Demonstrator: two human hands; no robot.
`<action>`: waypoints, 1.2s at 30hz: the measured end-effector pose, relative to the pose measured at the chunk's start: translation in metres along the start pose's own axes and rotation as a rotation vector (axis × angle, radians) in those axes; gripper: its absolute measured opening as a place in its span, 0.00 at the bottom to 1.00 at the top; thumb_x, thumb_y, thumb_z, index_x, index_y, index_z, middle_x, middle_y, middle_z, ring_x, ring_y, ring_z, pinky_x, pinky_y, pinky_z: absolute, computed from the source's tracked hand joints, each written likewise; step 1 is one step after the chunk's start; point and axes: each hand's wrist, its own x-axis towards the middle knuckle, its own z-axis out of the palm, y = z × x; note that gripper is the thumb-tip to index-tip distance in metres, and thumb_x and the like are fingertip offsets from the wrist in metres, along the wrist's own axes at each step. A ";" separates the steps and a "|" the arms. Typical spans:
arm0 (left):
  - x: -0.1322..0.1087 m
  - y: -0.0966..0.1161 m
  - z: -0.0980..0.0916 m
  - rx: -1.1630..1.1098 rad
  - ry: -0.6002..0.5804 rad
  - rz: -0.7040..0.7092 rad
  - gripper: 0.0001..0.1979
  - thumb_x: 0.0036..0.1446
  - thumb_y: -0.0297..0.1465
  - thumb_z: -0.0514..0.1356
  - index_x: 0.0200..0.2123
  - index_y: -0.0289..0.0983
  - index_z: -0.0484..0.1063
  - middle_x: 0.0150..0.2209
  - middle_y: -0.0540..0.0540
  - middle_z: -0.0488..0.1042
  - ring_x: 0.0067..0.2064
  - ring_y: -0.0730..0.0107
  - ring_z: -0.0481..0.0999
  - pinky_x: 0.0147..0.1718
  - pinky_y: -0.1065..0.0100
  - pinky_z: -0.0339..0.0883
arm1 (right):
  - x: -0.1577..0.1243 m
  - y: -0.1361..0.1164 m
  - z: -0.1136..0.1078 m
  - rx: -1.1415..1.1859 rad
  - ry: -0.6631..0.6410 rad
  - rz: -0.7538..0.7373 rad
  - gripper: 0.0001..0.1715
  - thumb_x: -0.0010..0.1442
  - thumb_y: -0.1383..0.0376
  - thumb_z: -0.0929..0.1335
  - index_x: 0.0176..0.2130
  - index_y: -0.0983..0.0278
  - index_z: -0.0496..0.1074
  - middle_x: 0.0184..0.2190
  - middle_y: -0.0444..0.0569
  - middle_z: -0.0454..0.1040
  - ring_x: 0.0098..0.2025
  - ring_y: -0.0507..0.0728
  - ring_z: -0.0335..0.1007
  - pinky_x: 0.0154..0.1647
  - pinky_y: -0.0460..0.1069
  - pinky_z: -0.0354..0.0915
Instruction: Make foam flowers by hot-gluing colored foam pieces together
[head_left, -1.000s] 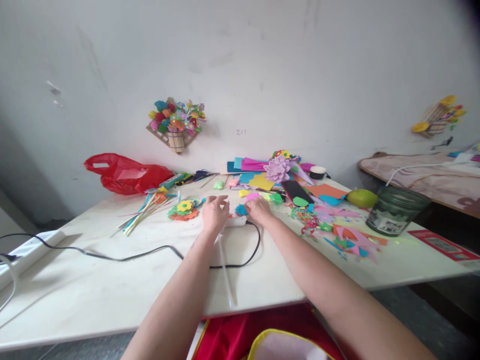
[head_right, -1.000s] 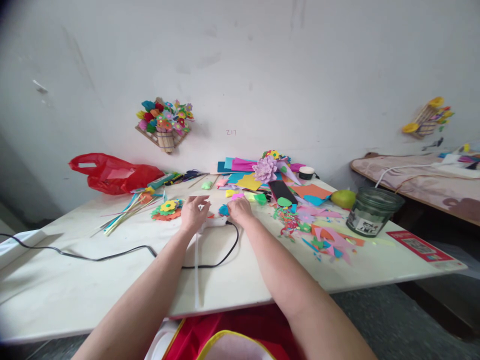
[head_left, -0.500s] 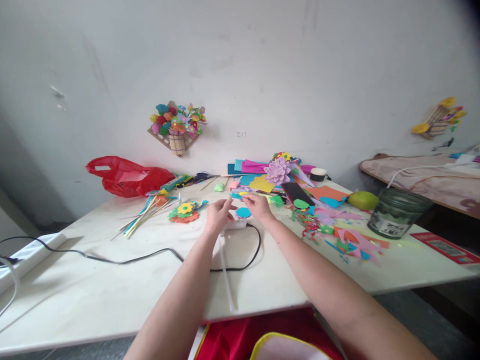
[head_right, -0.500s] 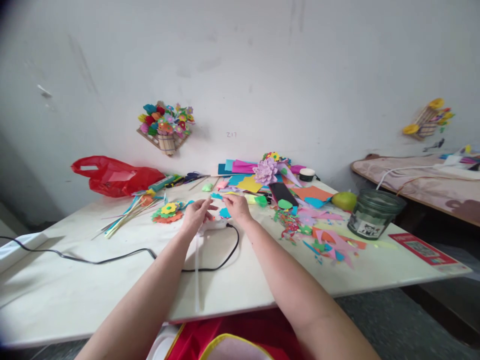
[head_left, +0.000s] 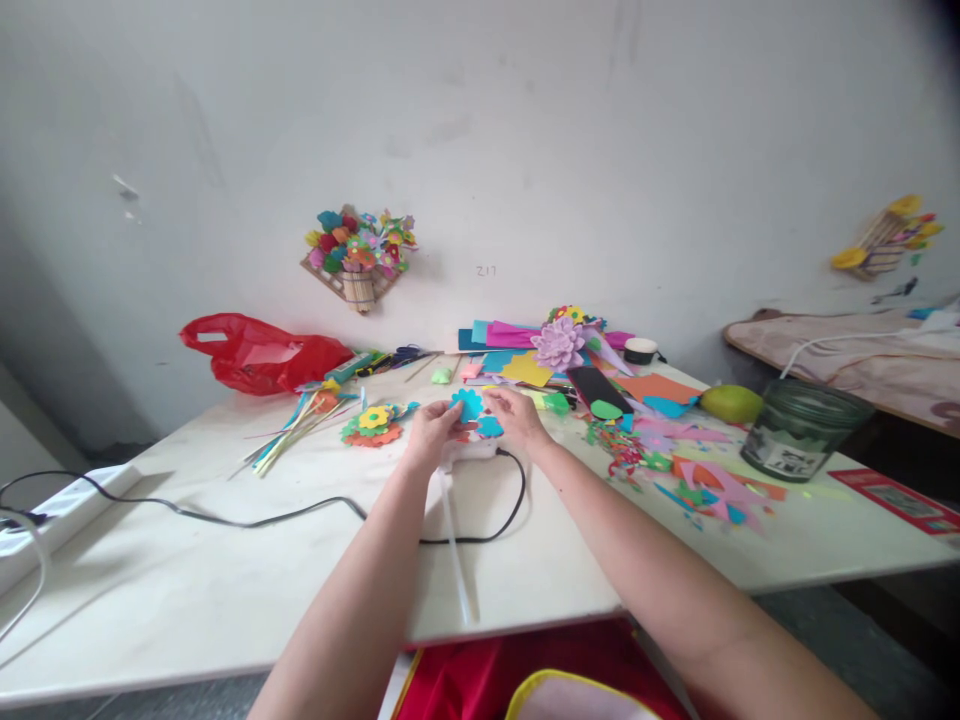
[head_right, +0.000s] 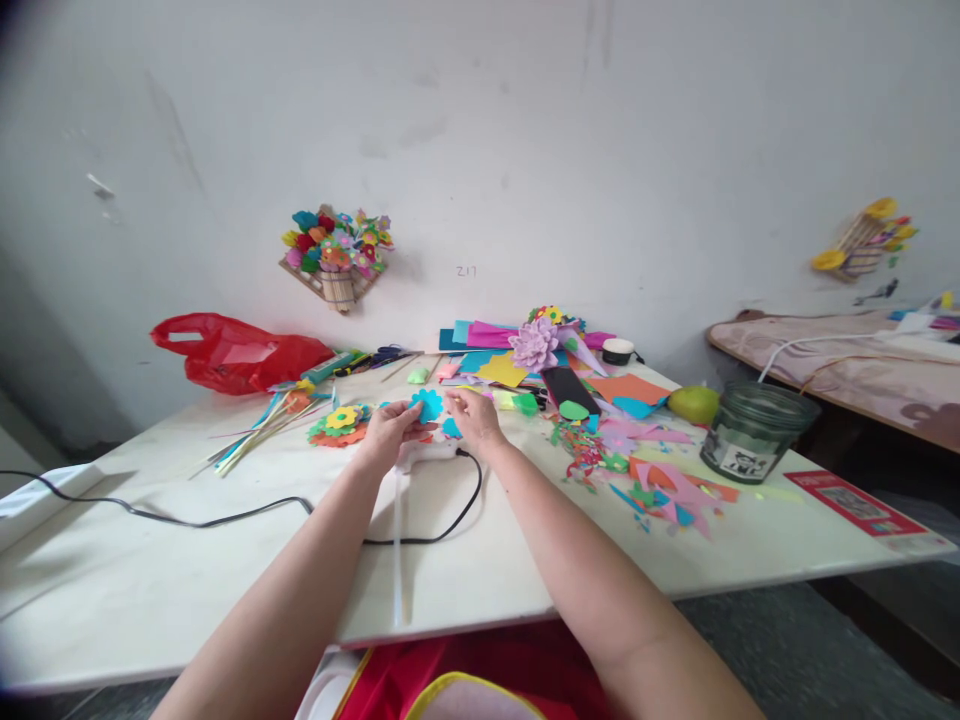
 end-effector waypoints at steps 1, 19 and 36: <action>-0.001 0.000 0.001 0.015 -0.033 0.000 0.18 0.40 0.40 0.65 0.29 0.32 0.68 0.22 0.46 0.74 0.26 0.67 0.76 0.22 0.72 0.69 | 0.001 0.001 -0.001 0.065 -0.031 0.072 0.16 0.55 0.58 0.62 0.35 0.65 0.73 0.28 0.49 0.75 0.31 0.54 0.71 0.33 0.48 0.67; 0.003 0.003 -0.011 -0.011 0.098 0.149 0.18 0.41 0.41 0.64 0.29 0.33 0.67 0.25 0.47 0.74 0.30 0.66 0.77 0.32 0.67 0.70 | -0.006 -0.002 0.005 -0.125 -0.129 0.014 0.12 0.52 0.62 0.64 0.34 0.64 0.73 0.31 0.48 0.75 0.33 0.53 0.70 0.36 0.47 0.64; 0.010 0.003 -0.029 -0.201 0.269 0.237 0.17 0.40 0.37 0.65 0.31 0.32 0.67 0.28 0.47 0.75 0.32 0.66 0.78 0.34 0.68 0.70 | -0.033 -0.042 0.025 -0.851 -0.539 -0.220 0.33 0.43 0.69 0.66 0.51 0.65 0.63 0.38 0.54 0.72 0.41 0.60 0.66 0.42 0.51 0.57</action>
